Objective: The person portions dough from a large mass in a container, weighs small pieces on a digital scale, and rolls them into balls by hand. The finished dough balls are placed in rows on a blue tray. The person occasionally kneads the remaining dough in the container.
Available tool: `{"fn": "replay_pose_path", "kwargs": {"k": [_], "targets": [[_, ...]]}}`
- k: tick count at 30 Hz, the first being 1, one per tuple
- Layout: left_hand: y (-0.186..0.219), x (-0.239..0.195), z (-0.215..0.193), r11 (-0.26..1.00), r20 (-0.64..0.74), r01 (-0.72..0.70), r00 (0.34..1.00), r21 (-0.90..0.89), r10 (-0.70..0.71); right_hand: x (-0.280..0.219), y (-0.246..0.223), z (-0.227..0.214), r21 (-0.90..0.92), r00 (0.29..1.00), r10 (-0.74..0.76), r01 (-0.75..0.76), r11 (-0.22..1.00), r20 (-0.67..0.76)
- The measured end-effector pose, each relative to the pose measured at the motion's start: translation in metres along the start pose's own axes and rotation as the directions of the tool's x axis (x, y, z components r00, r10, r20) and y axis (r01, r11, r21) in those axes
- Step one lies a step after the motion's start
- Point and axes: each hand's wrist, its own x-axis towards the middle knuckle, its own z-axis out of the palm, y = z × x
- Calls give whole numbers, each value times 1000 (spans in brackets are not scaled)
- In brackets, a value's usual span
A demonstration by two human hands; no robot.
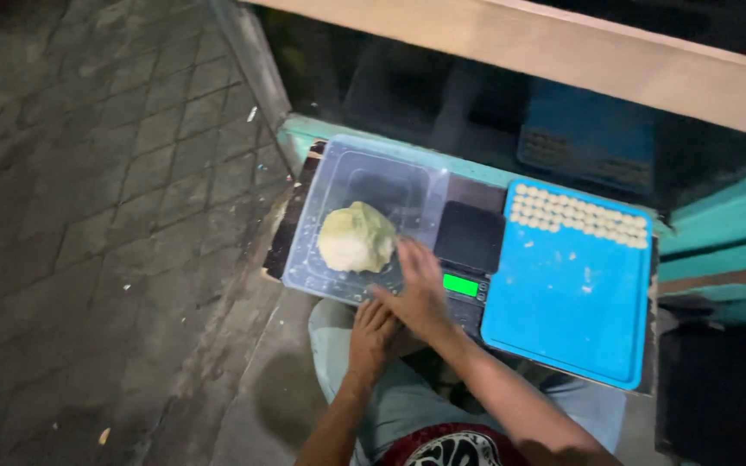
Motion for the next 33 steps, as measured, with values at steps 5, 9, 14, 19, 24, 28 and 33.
{"fn": "replay_pose_path", "kwargs": {"k": [5,9,14,19,24,28,33], "targets": [[-9,-7,2,999,15,-12,1000,-51,12,49,-37,62,-216,923,-43,134,967,382],[22,45,-60,974,143,27,990,-223,6,83,-51,78,-424,865,31,213,880,500],[34,66,-79,974,80,6,997,-226,12,107,-72,63,-297,768,210,-27,955,605],[36,69,-81,980,106,29,994,-196,-8,110,-61,76,-333,805,166,41,942,570],[45,68,-85,977,160,90,985,-192,-59,88,-22,108,-356,940,-185,283,891,286],[47,66,-81,976,173,126,980,-179,-95,84,-4,120,-310,961,-183,243,919,209],[45,49,-66,989,162,104,983,-107,-86,99,-43,68,-235,836,142,-16,972,531]]}}
